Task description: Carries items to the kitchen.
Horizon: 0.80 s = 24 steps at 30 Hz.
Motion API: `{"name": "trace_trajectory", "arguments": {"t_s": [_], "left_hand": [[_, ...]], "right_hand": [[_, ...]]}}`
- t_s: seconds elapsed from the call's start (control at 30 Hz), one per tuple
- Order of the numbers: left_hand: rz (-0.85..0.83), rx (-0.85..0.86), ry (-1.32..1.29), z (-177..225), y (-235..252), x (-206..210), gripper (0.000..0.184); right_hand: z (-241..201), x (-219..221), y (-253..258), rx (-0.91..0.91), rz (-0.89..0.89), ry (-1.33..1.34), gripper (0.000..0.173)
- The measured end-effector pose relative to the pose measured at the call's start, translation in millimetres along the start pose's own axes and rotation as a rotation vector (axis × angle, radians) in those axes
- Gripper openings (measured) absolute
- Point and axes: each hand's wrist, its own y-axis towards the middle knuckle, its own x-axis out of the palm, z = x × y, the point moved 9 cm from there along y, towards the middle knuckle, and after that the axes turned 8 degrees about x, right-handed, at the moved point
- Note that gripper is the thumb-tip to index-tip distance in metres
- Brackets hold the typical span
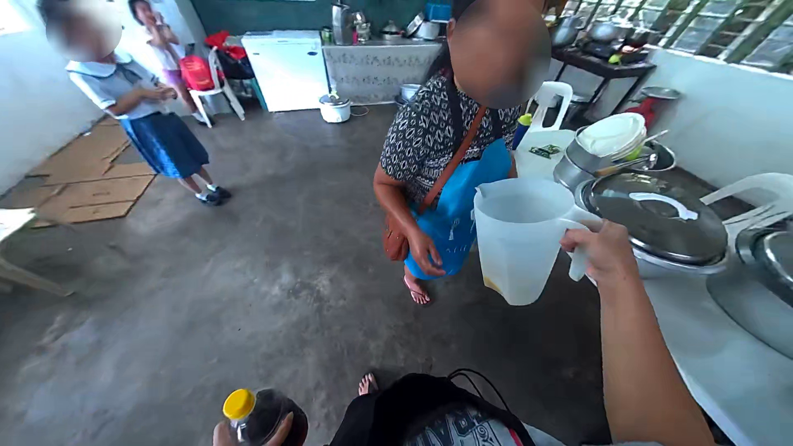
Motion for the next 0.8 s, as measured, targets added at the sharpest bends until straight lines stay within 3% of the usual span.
{"name": "trace_trajectory", "arguments": {"t_s": [0.13,0.23,0.33,0.47,0.63,0.8], "left_hand": [[-0.071,0.147,-0.061,42,105,46,0.105],[-0.084,0.270,-0.083,80,162,82,0.107],[-0.100,0.306,-0.126,108,202,119,0.110],[-0.078,0.272,-0.182,138,220,169,0.111],[-0.071,0.223,-0.220,158,225,217,0.108],[-0.125,0.213,-0.201,183,232,247,0.107]], "right_hand": [[-9,-1,19,-0.156,-0.027,-0.095,0.029],[-14,-6,27,-0.282,-0.101,-0.301,0.041],[-16,-11,46,-0.298,-0.102,-0.372,0.039],[-20,-22,82,-0.302,-0.084,-0.375,0.031],[-7,-35,137,-0.083,-0.001,-0.317,0.035],[-12,-37,179,0.014,0.079,-0.331,0.031]]}}
